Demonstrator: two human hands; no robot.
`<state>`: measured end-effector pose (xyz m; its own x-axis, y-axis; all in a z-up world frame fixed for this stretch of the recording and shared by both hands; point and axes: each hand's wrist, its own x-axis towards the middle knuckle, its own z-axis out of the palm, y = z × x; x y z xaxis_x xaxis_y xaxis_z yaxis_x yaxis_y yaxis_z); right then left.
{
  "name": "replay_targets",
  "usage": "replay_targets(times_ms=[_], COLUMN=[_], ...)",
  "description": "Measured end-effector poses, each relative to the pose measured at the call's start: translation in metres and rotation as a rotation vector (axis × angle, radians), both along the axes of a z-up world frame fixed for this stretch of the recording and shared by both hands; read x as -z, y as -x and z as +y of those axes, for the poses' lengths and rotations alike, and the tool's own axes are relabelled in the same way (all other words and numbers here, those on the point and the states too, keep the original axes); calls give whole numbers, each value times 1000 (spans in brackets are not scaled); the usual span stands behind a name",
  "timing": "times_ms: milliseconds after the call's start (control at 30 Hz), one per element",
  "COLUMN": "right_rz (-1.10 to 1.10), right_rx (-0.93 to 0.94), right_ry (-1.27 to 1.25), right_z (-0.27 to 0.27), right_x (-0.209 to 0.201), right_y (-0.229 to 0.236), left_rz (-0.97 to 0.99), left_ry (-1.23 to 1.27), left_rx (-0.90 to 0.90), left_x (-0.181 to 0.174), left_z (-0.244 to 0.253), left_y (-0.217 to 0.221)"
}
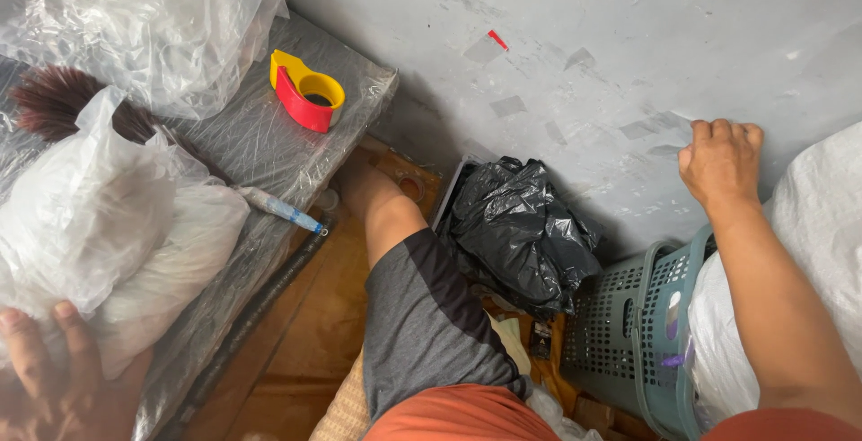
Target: Vacuuming air out of a plastic bag containing a cushion to compress it, then tying the bag and folding the cushion.
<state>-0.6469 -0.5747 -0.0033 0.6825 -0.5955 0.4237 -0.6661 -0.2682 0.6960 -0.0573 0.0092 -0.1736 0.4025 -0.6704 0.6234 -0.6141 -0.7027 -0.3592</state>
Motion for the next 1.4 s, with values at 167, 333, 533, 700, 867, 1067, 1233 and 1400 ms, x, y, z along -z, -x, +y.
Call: replay_targets(times_ms=[167,333,533,700,867,1067,1233,1400], right_rz=[21,23,66,-37,-61,-275,-522,-491], right_rx=[-99,-105,-77,-101,30,-51,-176,-320], right_ry=[21,-19,135,93,-68,-258,-622,-742], right_z=[9,19,2,21,43,78,131,164], right_x=[-8,-15,-12,-18,-14,-35,-59,-53], right_y=[-3,-13,2,-12,-32,-76,-148,-206], left_rz=[-3,-37,87,-1,26,254,439,277], left_ry=[-9,-92,26,-38,-74,46,-27,127], left_rx=[-5,-125,58,-35,-53,161,69,147], left_x=[-3,5,-9,-8,-9,-41,-41,-39], left_z=[0,5,0,0,2,-8,-11,-15], left_y=[1,4,8,6,10,16,15,21])
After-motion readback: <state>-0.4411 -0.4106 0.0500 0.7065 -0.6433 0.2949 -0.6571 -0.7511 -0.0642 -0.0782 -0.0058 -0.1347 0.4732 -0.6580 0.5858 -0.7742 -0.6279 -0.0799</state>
